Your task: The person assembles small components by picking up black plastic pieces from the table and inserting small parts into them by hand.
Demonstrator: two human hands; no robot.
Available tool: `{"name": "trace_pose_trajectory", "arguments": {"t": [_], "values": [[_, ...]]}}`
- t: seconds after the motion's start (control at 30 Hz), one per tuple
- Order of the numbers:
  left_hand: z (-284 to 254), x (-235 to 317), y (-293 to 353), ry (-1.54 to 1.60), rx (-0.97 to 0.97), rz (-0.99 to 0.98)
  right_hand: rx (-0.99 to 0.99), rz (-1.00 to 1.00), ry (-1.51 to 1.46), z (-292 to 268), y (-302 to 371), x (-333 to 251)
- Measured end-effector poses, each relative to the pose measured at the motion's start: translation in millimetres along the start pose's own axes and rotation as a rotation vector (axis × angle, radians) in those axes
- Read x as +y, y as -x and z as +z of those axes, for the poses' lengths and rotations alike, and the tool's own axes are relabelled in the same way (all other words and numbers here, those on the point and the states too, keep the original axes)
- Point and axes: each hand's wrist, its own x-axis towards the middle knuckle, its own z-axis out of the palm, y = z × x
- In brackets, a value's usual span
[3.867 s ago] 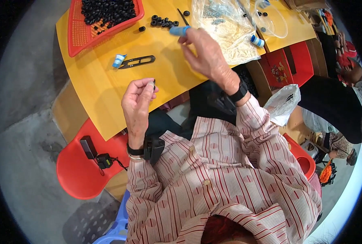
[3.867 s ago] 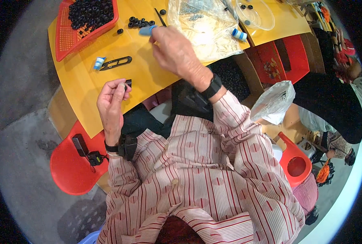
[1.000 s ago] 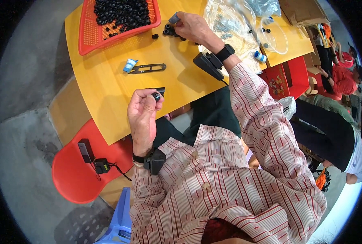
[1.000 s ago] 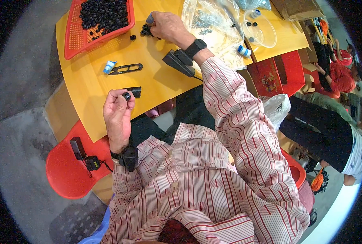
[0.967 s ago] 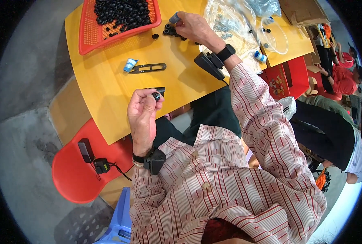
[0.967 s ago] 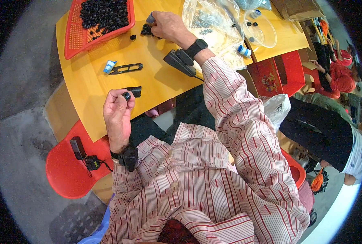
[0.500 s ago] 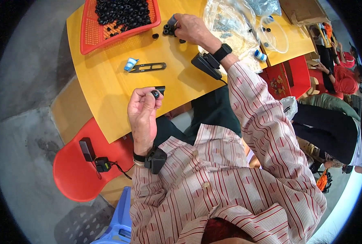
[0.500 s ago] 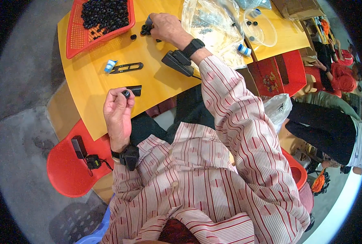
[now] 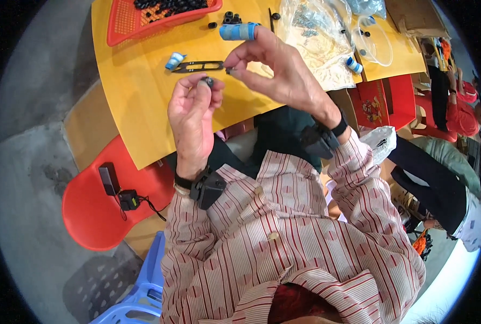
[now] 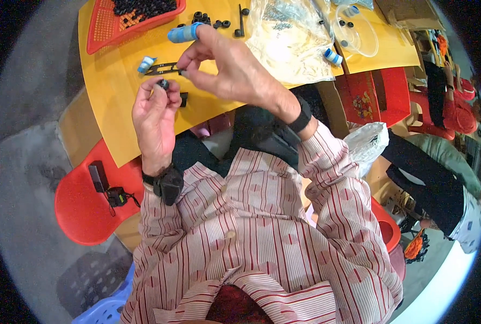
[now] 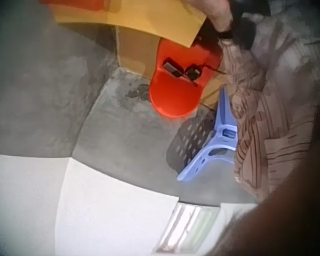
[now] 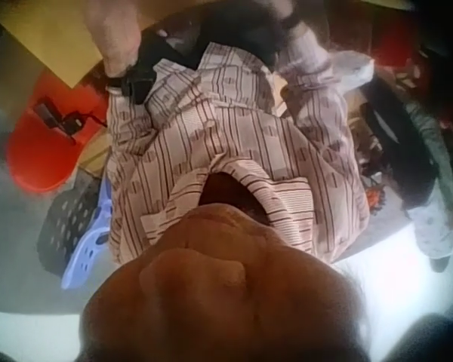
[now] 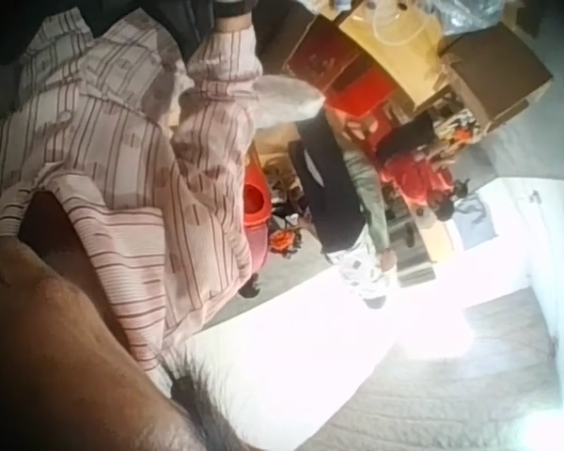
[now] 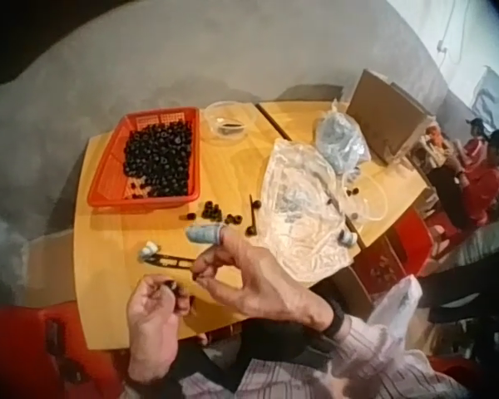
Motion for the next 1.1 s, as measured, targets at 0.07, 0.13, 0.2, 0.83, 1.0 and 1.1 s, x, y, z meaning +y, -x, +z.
{"name": "trace_pose_trajectory", "arguments": {"t": [0.07, 0.13, 0.2, 0.83, 1.0, 1.1], "values": [[2, -2, 1, -0.006, 0.025, 0.016, 0.005, -0.131, 0.228, 7, 7, -5], [3, -4, 2, 0.002, 0.057, 0.064, -0.006, -0.134, 0.308, 14, 12, -7], [3, -8, 4, 0.000, 0.078, 0.074, 0.008, -0.189, 0.401, 20, 15, -9], [5, -16, 11, 0.058, 0.064, 0.134, 0.100, -0.091, 0.264, 31, 39, -6], [13, -20, 14, 0.095, 0.075, 0.110, 0.177, -0.239, 0.367, 37, 37, -2], [16, -22, 15, 0.090, 0.078, 0.097, 0.172, -0.278, 0.424, 36, 37, 5]]}}
